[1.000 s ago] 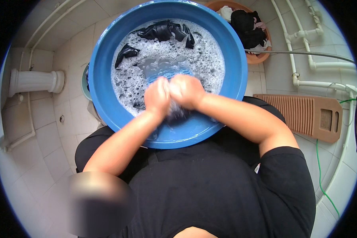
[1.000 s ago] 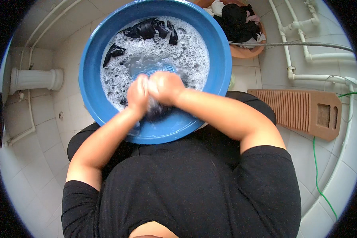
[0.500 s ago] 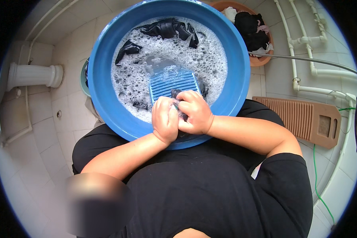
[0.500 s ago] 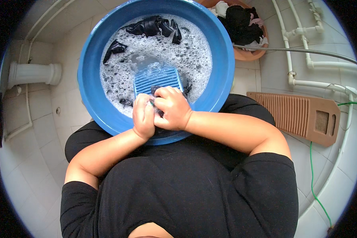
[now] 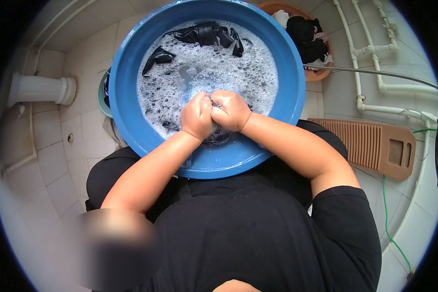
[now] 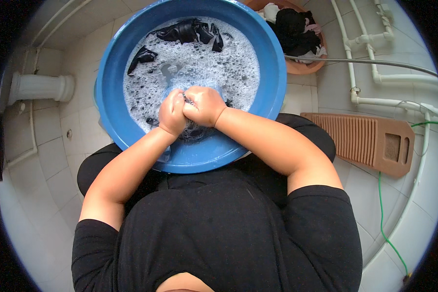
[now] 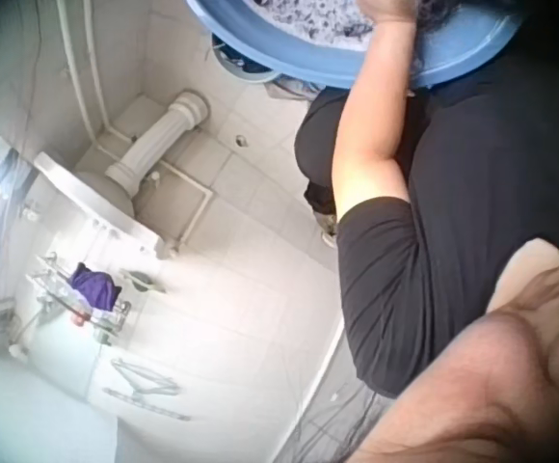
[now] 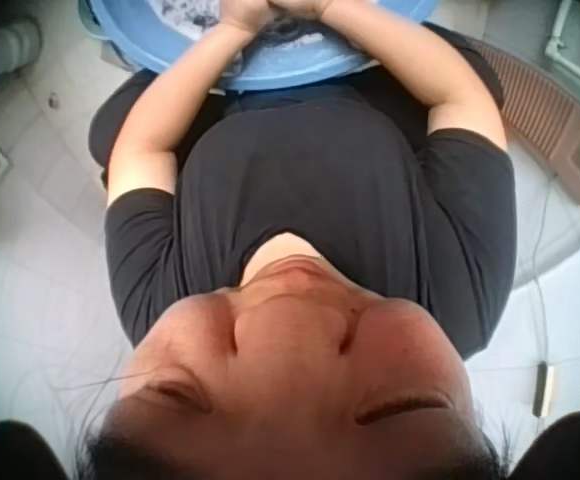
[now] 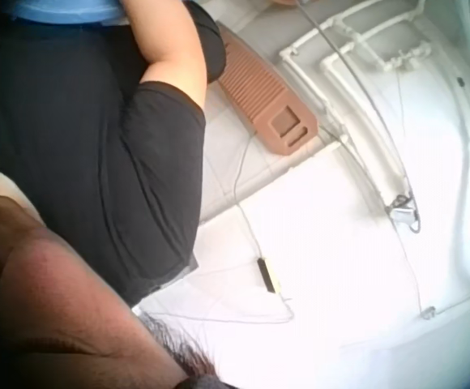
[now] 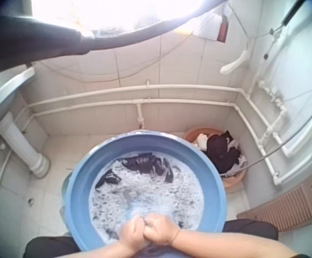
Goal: The person hand-washes dark-colored garments in a blue basin filled with soapy water. They scrub the clothes against a washboard, rinse them, and wring out the excess water before placing the items into a separate container.
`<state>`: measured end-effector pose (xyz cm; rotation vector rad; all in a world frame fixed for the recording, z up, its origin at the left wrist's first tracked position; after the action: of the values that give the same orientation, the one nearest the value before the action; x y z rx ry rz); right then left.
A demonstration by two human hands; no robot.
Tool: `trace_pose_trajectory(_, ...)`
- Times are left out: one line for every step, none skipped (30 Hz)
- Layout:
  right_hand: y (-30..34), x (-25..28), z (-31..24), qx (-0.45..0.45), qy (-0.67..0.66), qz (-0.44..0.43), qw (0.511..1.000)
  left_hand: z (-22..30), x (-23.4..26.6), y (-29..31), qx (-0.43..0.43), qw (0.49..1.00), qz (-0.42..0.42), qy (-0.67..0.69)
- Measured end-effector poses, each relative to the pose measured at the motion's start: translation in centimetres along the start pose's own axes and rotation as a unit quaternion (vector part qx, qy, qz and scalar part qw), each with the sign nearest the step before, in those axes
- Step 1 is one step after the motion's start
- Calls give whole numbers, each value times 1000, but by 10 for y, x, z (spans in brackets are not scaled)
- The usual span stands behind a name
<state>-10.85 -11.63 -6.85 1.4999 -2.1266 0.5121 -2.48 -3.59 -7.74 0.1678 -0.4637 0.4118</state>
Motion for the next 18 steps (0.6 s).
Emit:
trace_pose_trajectory(1,2,-4,1,-11,10,1000,0,0,0,11,1000,-10,1)
trace_pose_trajectory(1,3,-6,-14,-10,22,1000,-2,1,1,9,1000,-3,-1)
trace_pose_trajectory(0,4,-7,-28,-9,34,999,-3,1,-2,5,1000,4,-2)
trace_pose_trajectory(1,6,-9,-41,-8,47,998,-4,2,-2,2,1000,11,-4)
trace_pose_trajectory(3,8,-8,-91,5,40,995,-6,3,-1,19,1000,10,22)
trace_pose_trajectory(4,9,-4,-85,-21,60,994,-16,1,-4,7,998,23,58)
trace_pose_trajectory(5,10,1,-78,-50,78,993,-28,0,-6,-4,995,35,92)
trace_pose_trajectory(5,13,5,-70,-79,96,990,-39,2,-7,-15,991,47,125)
trace_pose_trajectory(8,20,13,-89,-159,83,980,-47,6,-6,32,993,33,105)
trace_pose_trajectory(14,26,25,-105,-203,117,966,-33,15,2,28,998,52,12)
trace_pose_trajectory(20,35,36,-141,-154,87,974,-17,24,12,24,994,72,-81)
trace_pose_trajectory(28,43,41,-177,-105,54,977,-4,34,21,23,980,93,-174)
trace_pose_trajectory(34,50,35,-206,-91,-13,974,5,39,28,-26,981,62,-183)
trace_pose_trajectory(39,55,25,-233,-75,-80,966,14,41,35,-48,982,47,-179)
trace_pose_trajectory(46,57,22,-252,-60,-108,960,22,42,43,-72,982,31,-174)
trace_pose_trajectory(52,57,10,-259,-74,-139,953,29,41,50,-95,981,14,-170)
trace_pose_trajectory(56,56,7,-252,-55,-159,953,34,41,56,-116,983,18,-139)
trace_pose_trajectory(59,54,3,-244,-35,-179,953,42,43,66,-134,981,33,-139)
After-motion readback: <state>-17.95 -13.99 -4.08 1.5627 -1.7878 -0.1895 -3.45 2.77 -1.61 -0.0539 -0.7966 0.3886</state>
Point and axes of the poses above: each hand's wrist, its own y-axis away from the middle knuckle, its own x-axis out of the back of the hand, z = x × y, the point moved 5 cm from there along -y, towards the middle knuckle, and after that the axes turned 10 degrees about -z, right-handed, at the moved point
